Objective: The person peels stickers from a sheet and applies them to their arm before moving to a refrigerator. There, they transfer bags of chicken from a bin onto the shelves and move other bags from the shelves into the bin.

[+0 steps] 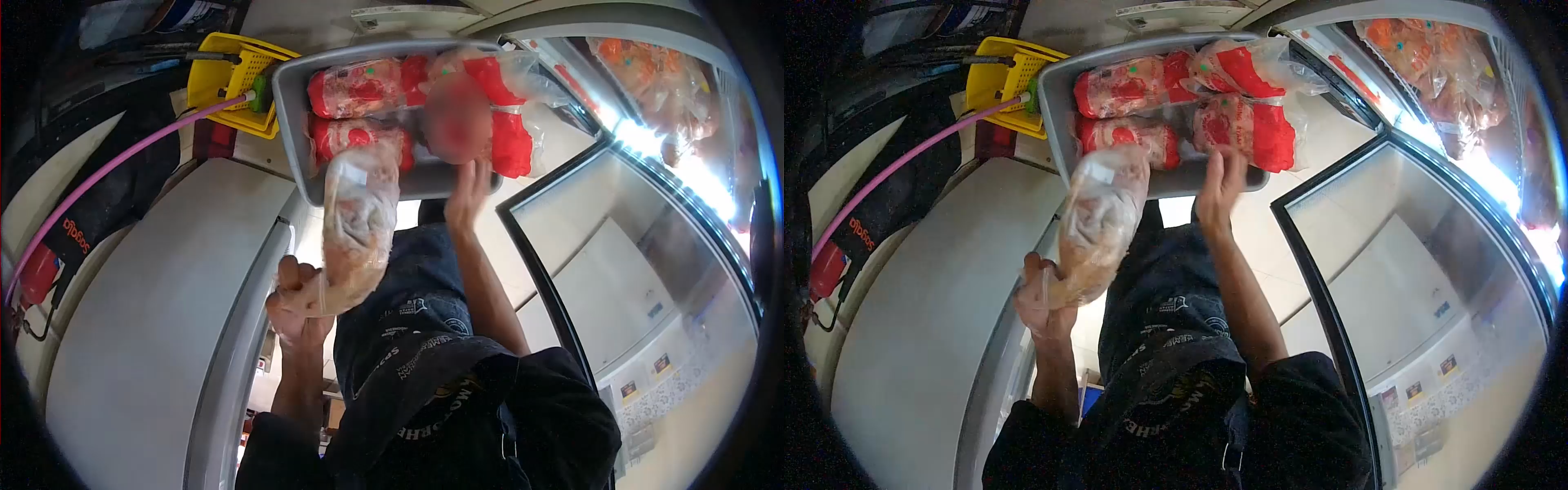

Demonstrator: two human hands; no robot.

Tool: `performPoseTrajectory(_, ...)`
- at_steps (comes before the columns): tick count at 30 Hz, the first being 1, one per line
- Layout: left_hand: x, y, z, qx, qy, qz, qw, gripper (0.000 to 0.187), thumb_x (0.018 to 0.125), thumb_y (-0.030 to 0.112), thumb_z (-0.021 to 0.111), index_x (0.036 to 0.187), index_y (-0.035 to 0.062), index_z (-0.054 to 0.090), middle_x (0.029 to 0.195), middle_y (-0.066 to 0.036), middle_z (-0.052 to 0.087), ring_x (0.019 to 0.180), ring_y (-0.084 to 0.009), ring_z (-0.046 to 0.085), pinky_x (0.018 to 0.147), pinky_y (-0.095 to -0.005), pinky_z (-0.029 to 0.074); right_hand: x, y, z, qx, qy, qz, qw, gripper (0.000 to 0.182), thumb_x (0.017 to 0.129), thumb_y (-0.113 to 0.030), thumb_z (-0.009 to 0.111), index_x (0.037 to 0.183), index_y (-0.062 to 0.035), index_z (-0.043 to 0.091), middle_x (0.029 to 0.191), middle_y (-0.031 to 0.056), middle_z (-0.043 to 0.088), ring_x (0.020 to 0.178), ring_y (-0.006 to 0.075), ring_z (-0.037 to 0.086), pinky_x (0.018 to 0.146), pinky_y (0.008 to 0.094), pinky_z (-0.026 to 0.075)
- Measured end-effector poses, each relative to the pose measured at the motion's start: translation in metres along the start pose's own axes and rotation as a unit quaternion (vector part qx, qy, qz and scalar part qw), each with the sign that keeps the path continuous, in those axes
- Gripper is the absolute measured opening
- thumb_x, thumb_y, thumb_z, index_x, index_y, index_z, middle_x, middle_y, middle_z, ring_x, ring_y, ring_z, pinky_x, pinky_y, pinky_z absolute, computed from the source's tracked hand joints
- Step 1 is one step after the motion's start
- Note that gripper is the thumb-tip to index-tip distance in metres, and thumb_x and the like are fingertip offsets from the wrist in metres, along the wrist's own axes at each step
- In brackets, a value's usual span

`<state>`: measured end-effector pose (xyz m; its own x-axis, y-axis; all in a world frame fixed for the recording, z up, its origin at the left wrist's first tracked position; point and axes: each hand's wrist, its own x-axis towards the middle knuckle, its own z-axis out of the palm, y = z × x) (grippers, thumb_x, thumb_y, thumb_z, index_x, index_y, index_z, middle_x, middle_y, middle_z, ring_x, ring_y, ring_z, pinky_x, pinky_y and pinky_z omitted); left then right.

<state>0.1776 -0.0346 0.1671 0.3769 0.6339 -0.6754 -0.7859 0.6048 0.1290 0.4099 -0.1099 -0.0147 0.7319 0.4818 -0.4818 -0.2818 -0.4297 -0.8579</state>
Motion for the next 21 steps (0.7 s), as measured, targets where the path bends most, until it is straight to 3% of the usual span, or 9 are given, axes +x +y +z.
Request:
performPoseTrajectory(1, 0.001, -0.002, 0.003, 0.009, -0.052, -0.019, 0.998, 0.024, 0.073, 0.003, 0.058, 0.067, 0.0088, 0.036, 0.062, -0.006, 0.039, 0.061, -0.0182, 0.042, 0.054, -0.0331, 0.04, 0.002, 0.012, 0.013, 0.134, -0.069, 0.193, 0.97, 0.07, 0.085, -0.062, 0.048, 0.116, 0.0004, 0.051, 0.107, 0.0182, 0.055, 0.096, 0.0296, 0.052, 0.085, 0.0429, 0.042)
performPoseTrajectory(2, -0.013, 0.009, -0.018, 0.123, 0.058, -0.007, 0.991, 0.026, 0.07, 0.002, 0.06, 0.062, 0.0082, 0.036, 0.058, -0.006, 0.037, 0.057, -0.0176, 0.04, 0.051, -0.0323, 0.037, 0.005, -0.001, 0.023, 0.217, -0.197, 0.354, 0.888, 0.075, 0.085, -0.066, 0.043, 0.12, -0.0003, 0.05, 0.112, 0.0174, 0.056, 0.101, 0.0281, 0.053, 0.087, 0.0407, 0.043)
performPoseTrajectory(3, -0.01, 0.014, -0.009, 0.167, -0.037, -0.046, 0.984, 0.025, 0.068, 0.0, 0.062, 0.061, 0.0069, 0.038, 0.056, -0.006, 0.037, 0.055, -0.0181, 0.041, 0.049, -0.0339, 0.039, 0.007, -0.014, 0.033, 0.287, -0.315, 0.495, 0.757, 0.08, 0.085, -0.069, 0.038, 0.124, -0.0009, 0.05, 0.116, 0.0165, 0.056, 0.105, 0.0265, 0.055, 0.089, 0.0385, 0.044)
performPoseTrajectory(5, -0.003, 0.025, 0.01, 0.257, -0.239, -0.092, 0.932, 0.024, 0.063, -0.005, 0.065, 0.058, 0.0043, 0.044, 0.053, -0.006, 0.037, 0.051, -0.019, 0.041, 0.044, -0.0373, 0.043, -0.009, 0.024, 0.06, 0.374, -0.453, 0.534, 0.608, 0.079, 0.087, -0.067, 0.038, 0.13, -0.0013, 0.046, 0.126, 0.0137, 0.054, 0.112, 0.0208, 0.053, 0.096, 0.0353, 0.042)
performPoseTrajectory(7, -0.009, 0.032, 0.027, 0.359, -0.33, -0.12, 0.865, 0.02, 0.064, -0.006, 0.067, 0.066, 0.0017, 0.049, 0.062, -0.008, 0.044, 0.051, -0.0199, 0.043, 0.046, -0.0416, 0.048, -0.038, 0.021, 0.067, 0.185, -0.502, 0.465, 0.706, 0.058, 0.091, -0.042, 0.051, 0.13, 0.0, 0.043, 0.127, 0.0128, 0.052, 0.113, 0.0215, 0.052, 0.098, 0.0371, 0.041)
performPoseTrajectory(10, -0.042, 0.051, 0.007, 0.366, -0.173, 0.181, 0.896, 0.013, 0.073, -0.001, 0.063, 0.08, 0.002, 0.053, 0.076, -0.01, 0.049, 0.062, -0.0221, 0.049, 0.053, -0.0397, 0.051, -0.05, 0.025, 0.055, 0.328, -0.46, 0.402, 0.72, 0.046, 0.088, -0.018, 0.055, 0.129, -0.0019, 0.043, 0.117, 0.0102, 0.056, 0.102, 0.0201, 0.058, 0.089, 0.0344, 0.048)
performPoseTrajectory(12, -0.045, 0.069, -0.027, 0.354, 0.087, 0.366, 0.856, 0.011, 0.08, 0.005, 0.056, 0.091, 0.0068, 0.054, 0.086, -0.011, 0.051, 0.078, -0.0232, 0.051, 0.064, -0.0361, 0.051, -0.051, -0.031, 0.036, 0.34, -0.386, 0.375, 0.771, 0.046, 0.086, -0.01, 0.055, 0.13, -0.0059, 0.042, 0.111, 0.009, 0.058, 0.095, 0.0175, 0.059, 0.083, 0.0302, 0.05)
performPoseTrajectory(18, 0.093, 0.084, 0.013, 0.473, -0.09, 0.441, 0.757, 0.013, 0.084, 0.012, 0.059, 0.089, 0.0039, 0.05, 0.086, -0.005, 0.051, 0.077, -0.0149, 0.048, 0.069, -0.0299, 0.045, -0.063, -0.127, 0.007, 0.221, -0.273, 0.199, 0.915, 0.053, 0.093, -0.02, 0.051, 0.137, -0.0052, 0.025, 0.122, 0.0122, 0.048, 0.11, 0.0189, 0.048, 0.094, 0.0318, 0.04)
performPoseTrajectory(21, 0.145, 0.074, 0.051, 0.339, 0.028, 0.266, 0.902, 0.015, 0.083, 0.012, 0.061, 0.089, 0.003, 0.051, 0.084, -0.006, 0.051, 0.075, -0.0167, 0.05, 0.066, -0.0313, 0.046, -0.068, -0.154, -0.01, 0.262, -0.201, 0.243, 0.912, 0.05, 0.096, -0.027, 0.048, 0.135, -0.0035, 0.027, 0.122, 0.0117, 0.047, 0.111, 0.0181, 0.047, 0.094, 0.0314, 0.039)
